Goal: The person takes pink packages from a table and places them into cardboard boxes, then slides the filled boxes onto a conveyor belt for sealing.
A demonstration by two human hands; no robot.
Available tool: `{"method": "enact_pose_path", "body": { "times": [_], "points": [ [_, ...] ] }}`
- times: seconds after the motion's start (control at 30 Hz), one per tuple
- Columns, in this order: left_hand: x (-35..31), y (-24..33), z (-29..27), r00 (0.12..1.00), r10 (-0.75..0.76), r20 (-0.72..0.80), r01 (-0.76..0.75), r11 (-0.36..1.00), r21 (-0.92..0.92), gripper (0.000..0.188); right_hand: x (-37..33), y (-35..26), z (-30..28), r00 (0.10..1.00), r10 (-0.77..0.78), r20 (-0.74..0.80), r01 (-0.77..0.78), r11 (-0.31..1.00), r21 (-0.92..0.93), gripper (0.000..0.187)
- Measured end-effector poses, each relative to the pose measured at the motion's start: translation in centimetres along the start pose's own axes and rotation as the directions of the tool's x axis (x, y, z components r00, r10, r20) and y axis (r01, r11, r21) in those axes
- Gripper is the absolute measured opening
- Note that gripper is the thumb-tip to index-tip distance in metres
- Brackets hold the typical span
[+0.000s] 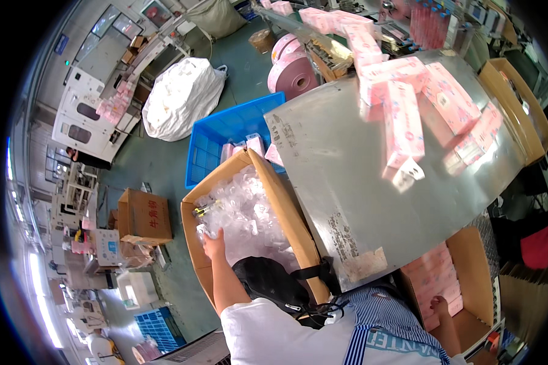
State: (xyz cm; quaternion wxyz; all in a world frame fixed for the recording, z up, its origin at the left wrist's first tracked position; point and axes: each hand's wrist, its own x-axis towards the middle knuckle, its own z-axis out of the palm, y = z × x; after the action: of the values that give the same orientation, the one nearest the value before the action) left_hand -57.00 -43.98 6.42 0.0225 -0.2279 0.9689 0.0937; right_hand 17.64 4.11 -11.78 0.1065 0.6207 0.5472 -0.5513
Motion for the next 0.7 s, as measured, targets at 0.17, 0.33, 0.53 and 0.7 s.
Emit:
{"method": "enact_pose_path", "body": {
  "times": [0.17, 0.33, 0.53, 0.7],
  "points": [
    [-0.3, 7.5, 0.2, 0.996, 0.027, -0.082, -0.031, 0.998, -0.046, 0.066, -0.8, -6.6, 4.1, 0.980, -0.099, 0.173, 0.129, 0.976, -0.175, 0.035],
    [-3.1, 8.5, 4.3, 0.948, 0.220, -0.230, -0.281, 0.919, -0.277, 0.037, -2.7, -13.0, 6.2, 0.976, -0.178, 0.124, 0.204, 0.948, -0.245, 0.033],
    [-6.6, 7.8, 5.0, 0.981, 0.016, 0.194, 0.141, 0.630, -0.764, 0.034, -3.5, -12.6, 5.6, 0.991, -0.099, 0.086, 0.116, 0.967, -0.228, 0.035],
    [-5.3, 4.2, 2.2, 0.978, 0.069, -0.198, -0.197, 0.629, -0.752, 0.037, -2.6, -8.6, 4.2, 0.953, -0.277, 0.125, 0.302, 0.815, -0.495, 0.030]
  ]
}}
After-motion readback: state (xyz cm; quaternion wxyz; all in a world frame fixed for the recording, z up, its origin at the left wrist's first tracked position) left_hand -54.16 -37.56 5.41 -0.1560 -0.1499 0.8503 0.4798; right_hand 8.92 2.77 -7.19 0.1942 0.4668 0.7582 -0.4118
